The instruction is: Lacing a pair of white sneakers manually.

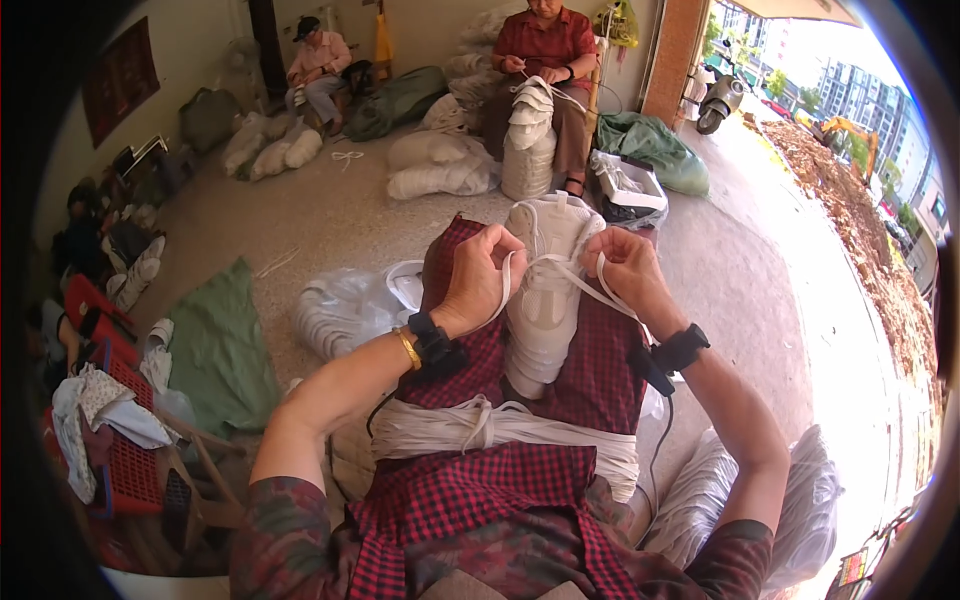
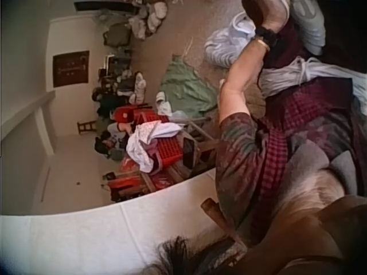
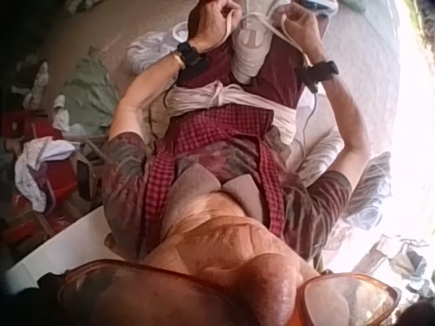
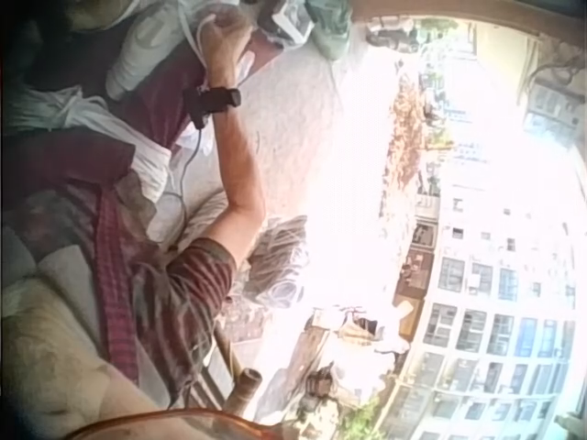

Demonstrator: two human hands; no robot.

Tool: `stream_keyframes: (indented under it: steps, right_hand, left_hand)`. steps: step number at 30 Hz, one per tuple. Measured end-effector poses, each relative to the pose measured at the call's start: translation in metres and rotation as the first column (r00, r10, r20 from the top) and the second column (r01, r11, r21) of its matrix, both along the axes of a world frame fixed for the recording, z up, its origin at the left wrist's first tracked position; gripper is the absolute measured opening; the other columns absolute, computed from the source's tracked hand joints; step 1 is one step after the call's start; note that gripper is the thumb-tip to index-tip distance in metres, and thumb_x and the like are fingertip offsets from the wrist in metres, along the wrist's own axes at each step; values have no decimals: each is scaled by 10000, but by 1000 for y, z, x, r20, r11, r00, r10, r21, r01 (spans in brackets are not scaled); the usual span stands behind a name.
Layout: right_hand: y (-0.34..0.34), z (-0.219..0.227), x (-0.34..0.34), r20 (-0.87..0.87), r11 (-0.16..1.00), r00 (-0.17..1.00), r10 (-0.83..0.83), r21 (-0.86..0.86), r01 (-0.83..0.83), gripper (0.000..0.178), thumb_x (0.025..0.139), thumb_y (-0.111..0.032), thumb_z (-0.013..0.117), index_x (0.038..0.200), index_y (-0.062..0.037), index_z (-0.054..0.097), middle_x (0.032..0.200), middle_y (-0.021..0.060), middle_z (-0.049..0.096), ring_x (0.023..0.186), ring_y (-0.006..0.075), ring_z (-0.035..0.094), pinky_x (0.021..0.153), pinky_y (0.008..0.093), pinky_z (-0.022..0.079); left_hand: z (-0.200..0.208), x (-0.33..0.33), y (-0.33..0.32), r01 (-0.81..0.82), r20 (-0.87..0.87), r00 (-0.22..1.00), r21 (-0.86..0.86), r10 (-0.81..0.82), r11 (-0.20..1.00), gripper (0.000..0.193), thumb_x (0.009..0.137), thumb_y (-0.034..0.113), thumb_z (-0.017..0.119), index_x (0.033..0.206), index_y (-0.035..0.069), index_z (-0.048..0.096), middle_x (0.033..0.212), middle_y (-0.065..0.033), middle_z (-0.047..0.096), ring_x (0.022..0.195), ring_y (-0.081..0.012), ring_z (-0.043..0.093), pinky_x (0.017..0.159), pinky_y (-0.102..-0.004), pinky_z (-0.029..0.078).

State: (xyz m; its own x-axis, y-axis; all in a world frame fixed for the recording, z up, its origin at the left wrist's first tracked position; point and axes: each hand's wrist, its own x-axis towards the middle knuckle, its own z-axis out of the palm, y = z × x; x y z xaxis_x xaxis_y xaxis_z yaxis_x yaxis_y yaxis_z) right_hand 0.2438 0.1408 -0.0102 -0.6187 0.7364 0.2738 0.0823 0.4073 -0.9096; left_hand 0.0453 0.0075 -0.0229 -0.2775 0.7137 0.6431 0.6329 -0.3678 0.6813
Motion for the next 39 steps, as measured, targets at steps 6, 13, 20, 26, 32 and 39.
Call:
stream_keyframes:
  steps: [6, 13, 20, 26, 32, 39]
  right_hand:
    - [4, 32, 13, 230, 950, 973, -19, 308, -55, 104, 803, -45, 669, 898, -5, 662, 755, 36, 682, 656, 123, 623, 595, 284, 496]
    - [-23, 66, -21, 166, 838, 983, 75, 523, -153, 195, 746, 59, 564, 940, 29, 566, 828, 125, 694, 770, 238, 686, 695, 341, 535]
    - [-20, 35, -61, 166, 852, 985, 52, 507, -131, 174, 746, 25, 601, 912, -13, 569, 781, 138, 674, 762, 272, 691, 661, 377, 516]
    - [-21, 36, -68, 143, 800, 990, 10, 592, -94, 188, 737, 31, 607, 914, -17, 568, 787, 149, 706, 784, 323, 698, 692, 404, 523]
    - [-22, 42, -69, 210, 860, 976, 51, 488, -149, 179, 733, 33, 612, 903, -10, 576, 766, 123, 717, 789, 316, 707, 703, 403, 528]
    - [-13, 29, -72, 184, 781, 982, 39, 608, -145, 221, 759, 6, 634, 957, 10, 536, 759, 207, 675, 803, 394, 679, 689, 454, 509]
  left_hand:
    - [21, -16, 3, 123, -148, 980, -70, -132, 990, 186, 826, -8, 658, 1005, 8, 610, 730, -84, 638, 675, -168, 651, 636, -306, 510]
    - [48, -35, 19, 240, -459, 831, -215, -314, 947, 340, 770, -29, 594, 1106, 20, 597, 720, -144, 631, 681, -292, 657, 657, -380, 507]
    - [62, -46, 23, 249, -560, 742, -278, -367, 928, 161, 734, 10, 651, 892, -5, 627, 691, -124, 612, 637, -252, 619, 628, -362, 501]
    - [49, -41, 15, 230, -418, 852, -243, -315, 942, 95, 741, 13, 693, 803, 7, 621, 707, -80, 637, 626, -153, 606, 598, -312, 496]
    - [18, -37, 16, 202, -19, 978, -178, -208, 963, 169, 762, -7, 722, 882, 42, 613, 688, -49, 641, 639, -92, 602, 605, -284, 501]
    - [44, -42, 13, 230, -302, 911, -197, -282, 953, 408, 754, 56, 767, 1097, 60, 545, 667, -57, 585, 606, -140, 591, 598, -306, 497]
